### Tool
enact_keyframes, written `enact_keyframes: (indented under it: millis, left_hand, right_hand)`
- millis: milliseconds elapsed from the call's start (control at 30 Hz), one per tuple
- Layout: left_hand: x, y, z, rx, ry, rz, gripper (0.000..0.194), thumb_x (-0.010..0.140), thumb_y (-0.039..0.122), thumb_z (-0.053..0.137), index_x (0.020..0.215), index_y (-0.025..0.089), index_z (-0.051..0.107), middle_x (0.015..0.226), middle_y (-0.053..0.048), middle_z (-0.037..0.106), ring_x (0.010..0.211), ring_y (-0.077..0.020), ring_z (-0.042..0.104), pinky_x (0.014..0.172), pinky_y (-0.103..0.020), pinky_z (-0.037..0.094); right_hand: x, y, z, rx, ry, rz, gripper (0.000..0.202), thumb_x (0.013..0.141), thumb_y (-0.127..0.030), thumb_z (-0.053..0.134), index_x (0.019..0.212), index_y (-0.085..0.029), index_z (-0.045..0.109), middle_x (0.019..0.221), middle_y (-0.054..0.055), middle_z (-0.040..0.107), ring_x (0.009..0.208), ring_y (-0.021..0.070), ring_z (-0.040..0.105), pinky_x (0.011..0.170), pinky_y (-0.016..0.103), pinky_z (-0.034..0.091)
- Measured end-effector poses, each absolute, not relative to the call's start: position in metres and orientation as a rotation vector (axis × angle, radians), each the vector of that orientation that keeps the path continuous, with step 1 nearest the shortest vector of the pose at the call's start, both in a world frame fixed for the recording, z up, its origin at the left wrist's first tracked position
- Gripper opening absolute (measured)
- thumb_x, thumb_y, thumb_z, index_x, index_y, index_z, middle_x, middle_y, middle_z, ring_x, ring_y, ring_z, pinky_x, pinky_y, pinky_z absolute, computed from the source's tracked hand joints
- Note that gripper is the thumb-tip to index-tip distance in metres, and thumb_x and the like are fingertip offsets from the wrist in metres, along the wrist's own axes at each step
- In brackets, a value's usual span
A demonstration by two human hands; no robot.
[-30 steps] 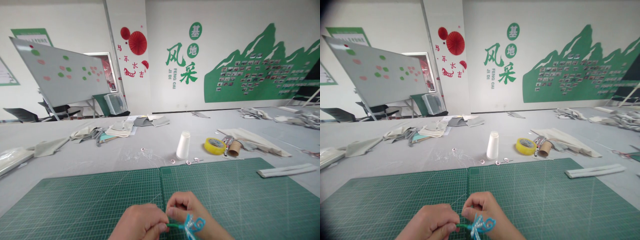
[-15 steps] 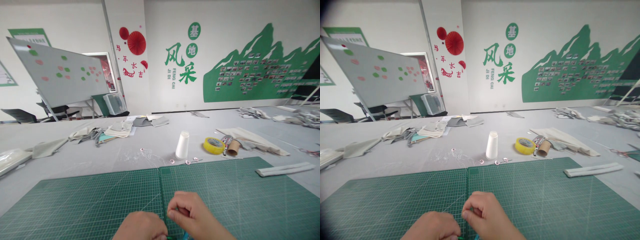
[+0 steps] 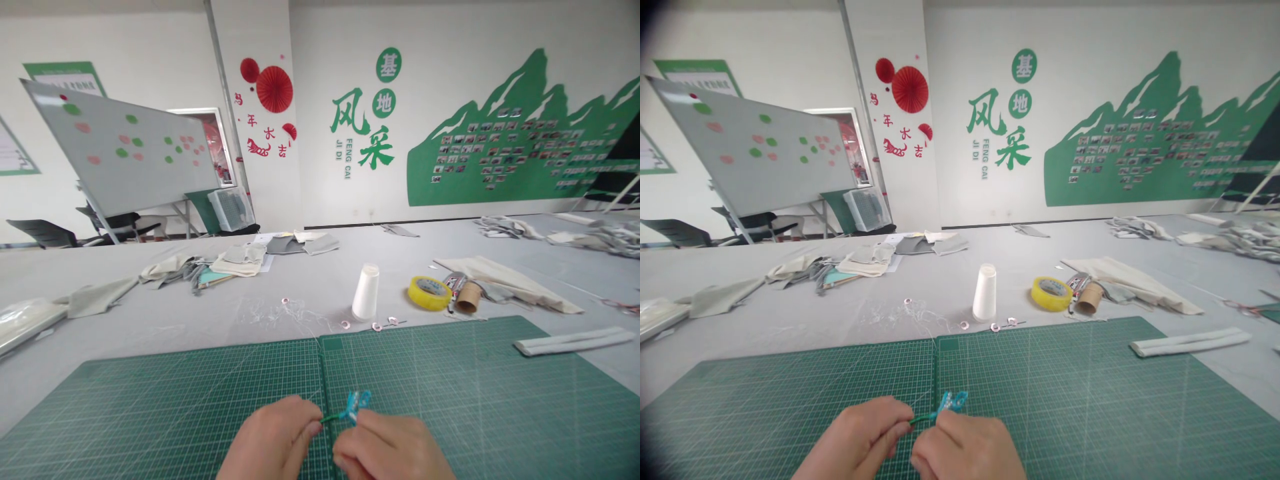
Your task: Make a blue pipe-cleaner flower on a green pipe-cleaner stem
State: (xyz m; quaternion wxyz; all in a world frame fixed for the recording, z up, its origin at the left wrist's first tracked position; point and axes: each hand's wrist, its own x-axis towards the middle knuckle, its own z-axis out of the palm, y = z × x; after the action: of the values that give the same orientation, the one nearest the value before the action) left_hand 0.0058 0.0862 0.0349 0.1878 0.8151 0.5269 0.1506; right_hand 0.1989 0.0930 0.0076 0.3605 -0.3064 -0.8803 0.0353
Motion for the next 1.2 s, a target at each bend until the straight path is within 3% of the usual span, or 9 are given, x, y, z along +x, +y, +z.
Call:
enact_keyframes:
  millis: [267,433,667,1033,1200]
  left_hand:
    - [0.004,0.086,0.033,2.088,1.474,0.714,0.026,0.093,0.018,0.04,0.073,0.019,0.057,0.065,0.002,0.06,0.061,-0.0138,0.058,0.059,-0.021,0.04]
    - [0.003,0.086,0.035,2.044,1.511,0.77,0.026,0.092,0.02,0.043,0.07,0.02,0.057,0.065,0.002,0.059,0.06,-0.0142,0.056,0.058,-0.021,0.04]
    - [0.001,0.086,0.04,1.946,1.495,0.765,0.027,0.091,0.023,0.044,0.067,0.02,0.055,0.063,0.002,0.06,0.061,-0.0145,0.056,0.06,-0.022,0.04]
    - [0.0,0.084,0.039,1.688,1.212,0.51,0.026,0.085,0.026,0.047,0.076,0.016,0.068,0.055,0.004,0.054,0.051,-0.0116,0.048,0.054,-0.02,0.034]
    - [0.002,0.083,0.038,1.745,1.136,0.381,0.022,0.08,0.017,0.049,0.063,0.017,0.063,0.058,0.005,0.046,0.055,-0.01,0.041,0.052,-0.019,0.028]
  right_hand:
    - [0.199,0.095,0.004,-0.785,-2.344,0.154,0.029,0.081,-0.007,0.042,0.062,-0.02,0.06,0.052,-0.002,0.054,0.042,0.0099,0.041,0.04,0.025,0.023]
    - [0.197,0.098,-0.004,-0.873,-2.348,0.187,0.028,0.084,-0.011,0.043,0.066,-0.021,0.063,0.056,-0.001,0.057,0.047,0.0119,0.051,0.044,0.025,0.029]
    - [0.193,0.105,-0.011,-0.927,-2.244,0.596,0.022,0.088,-0.018,0.048,0.075,-0.021,0.066,0.066,0.0,0.065,0.06,0.0131,0.06,0.055,0.021,0.039]
    - [0.194,0.117,-0.009,-0.995,-1.802,1.284,0.022,0.079,-0.032,0.062,0.065,-0.015,0.066,0.059,0.0,0.059,0.058,0.0135,0.052,0.056,0.023,0.04]
    - [0.199,0.122,-0.011,-0.957,-1.852,1.347,0.015,0.074,-0.026,0.066,0.065,-0.016,0.073,0.055,-0.003,0.054,0.053,0.0106,0.044,0.052,0.022,0.033]
